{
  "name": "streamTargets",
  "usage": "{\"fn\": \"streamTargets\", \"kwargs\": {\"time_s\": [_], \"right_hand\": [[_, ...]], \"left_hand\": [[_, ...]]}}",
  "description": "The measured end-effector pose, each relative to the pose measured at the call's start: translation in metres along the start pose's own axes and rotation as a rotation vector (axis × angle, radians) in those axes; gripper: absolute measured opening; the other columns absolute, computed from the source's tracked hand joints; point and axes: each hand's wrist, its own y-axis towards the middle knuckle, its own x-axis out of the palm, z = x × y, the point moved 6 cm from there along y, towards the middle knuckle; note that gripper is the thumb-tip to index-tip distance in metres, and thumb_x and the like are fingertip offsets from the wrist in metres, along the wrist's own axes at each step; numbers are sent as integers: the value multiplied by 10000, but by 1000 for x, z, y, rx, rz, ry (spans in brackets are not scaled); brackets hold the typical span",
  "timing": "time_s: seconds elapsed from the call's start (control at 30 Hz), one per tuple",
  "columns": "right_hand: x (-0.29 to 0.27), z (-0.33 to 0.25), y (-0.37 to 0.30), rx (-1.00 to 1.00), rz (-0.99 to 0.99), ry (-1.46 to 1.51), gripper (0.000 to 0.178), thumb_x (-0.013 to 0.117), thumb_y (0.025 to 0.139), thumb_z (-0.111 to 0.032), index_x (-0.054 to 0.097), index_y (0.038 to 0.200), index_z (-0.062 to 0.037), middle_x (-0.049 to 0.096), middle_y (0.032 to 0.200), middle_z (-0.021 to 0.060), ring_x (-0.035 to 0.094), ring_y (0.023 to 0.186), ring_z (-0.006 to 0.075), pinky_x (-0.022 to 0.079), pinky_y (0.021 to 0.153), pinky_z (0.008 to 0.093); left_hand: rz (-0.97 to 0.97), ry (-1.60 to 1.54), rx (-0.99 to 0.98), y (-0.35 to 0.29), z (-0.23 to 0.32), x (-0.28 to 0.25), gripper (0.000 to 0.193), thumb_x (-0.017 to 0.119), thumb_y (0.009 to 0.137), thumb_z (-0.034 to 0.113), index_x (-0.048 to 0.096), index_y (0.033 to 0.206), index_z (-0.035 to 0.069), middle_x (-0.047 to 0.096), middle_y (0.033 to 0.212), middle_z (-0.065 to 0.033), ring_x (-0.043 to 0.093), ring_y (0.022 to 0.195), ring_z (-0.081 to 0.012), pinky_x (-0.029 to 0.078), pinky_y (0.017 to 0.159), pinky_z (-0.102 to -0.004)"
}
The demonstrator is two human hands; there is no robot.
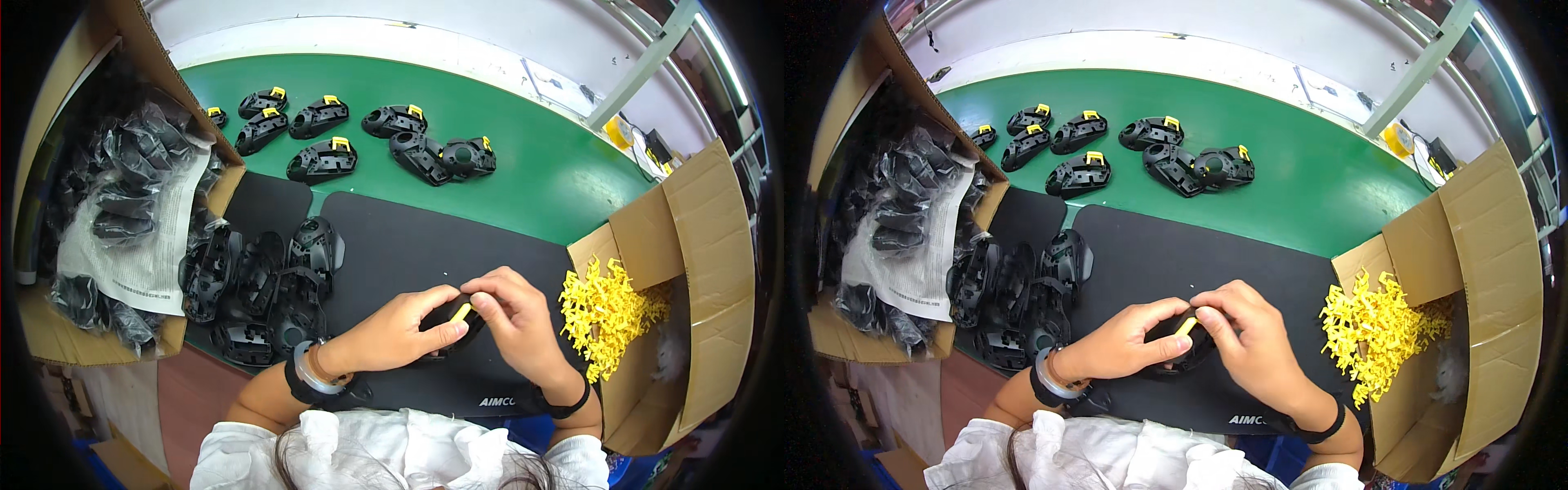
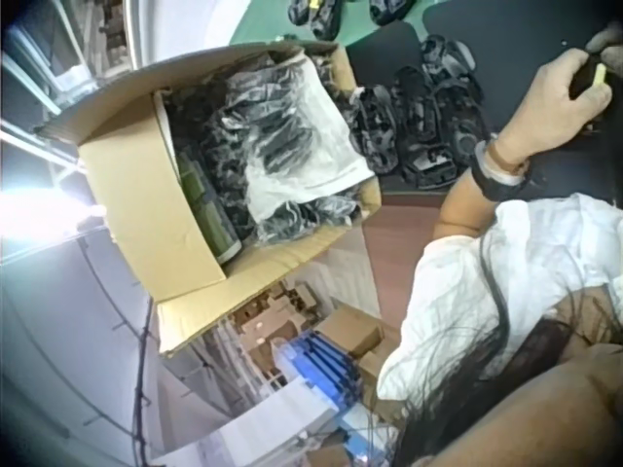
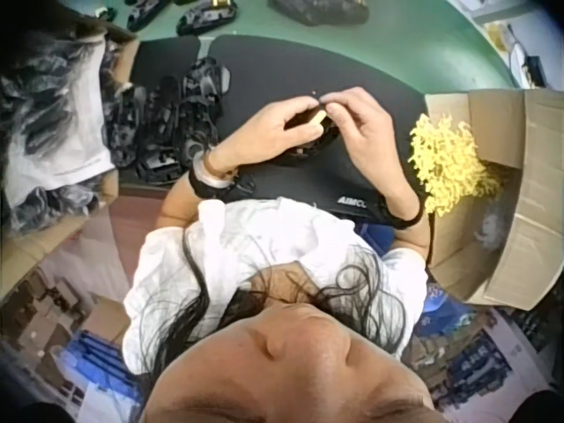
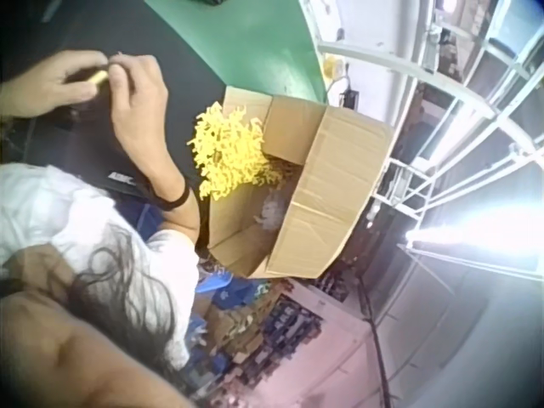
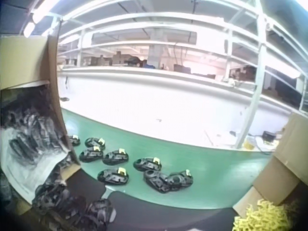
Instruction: The person gathers yellow plastic pieces from a box and then opens a large cardboard box with a blade to remove and unwrap bagged mouse components. They then finish by inserting the yellow pieces into the black mouse housings one by one.
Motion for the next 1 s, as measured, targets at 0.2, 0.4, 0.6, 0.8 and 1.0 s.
{"fn": "streamTargets", "kwargs": {"time_s": [0.2, 0.4, 0.6, 0.8, 1.0], "right_hand": [[16, -5, -3, -83, 98, -157, 132, 498, 911, -59, 553, 1011, 5, 560, 842, 118, 567, 765, 214, 455, 680, 301], [21, 17, -6, 210, -126, 274, 113, 469, 915, -36, 536, 986, 19, 586, 899, 122, 570, 810, 183, 449, 753, 279], [22, -3, 4, -94, 14, 65, 105, 467, 905, -2, 556, 954, 25, 570, 839, 89, 566, 757, 155, 467, 667, 274], [9, 73, 73, 302, -44, 410, 202, 450, 937, -168, 578, 1001, -27, 545, 834, -5, 499, 784, 85, 424, 697, 230], [-28, 189, 154, 527, 377, 552, 189, 426, 927, -169, 581, 962, -65, 609, 870, 52, 605, 731, 161, 506, 608, 354]], "left_hand": [[135, -23, 52, 5, -13, -1, 300, 525, 911, 262, 551, 993, -26, 524, 737, -32, 446, 676, -86, 398, 616, -265], [71, -74, -90, 5, -27, 4, 315, 507, 924, 279, 555, 947, -31, 495, 730, -4, 424, 686, -79, 386, 609, -267], [126, -99, 81, 3, -13, -5, 333, 508, 932, 300, 542, 972, -28, 493, 721, -41, 420, 679, -98, 390, 610, -284], [665, 604, 299, -11, -6, -31, 486, 570, 893, 309, 456, 1250, 0, 485, 1212, -209, 478, 1124, -321, 387, 939, -348], [504, 876, 277, -81, 53, -37, 664, 681, 786, 372, 428, 1320, 69, 338, 1409, -149, 322, 1302, -327, 241, 1074, -434]]}}
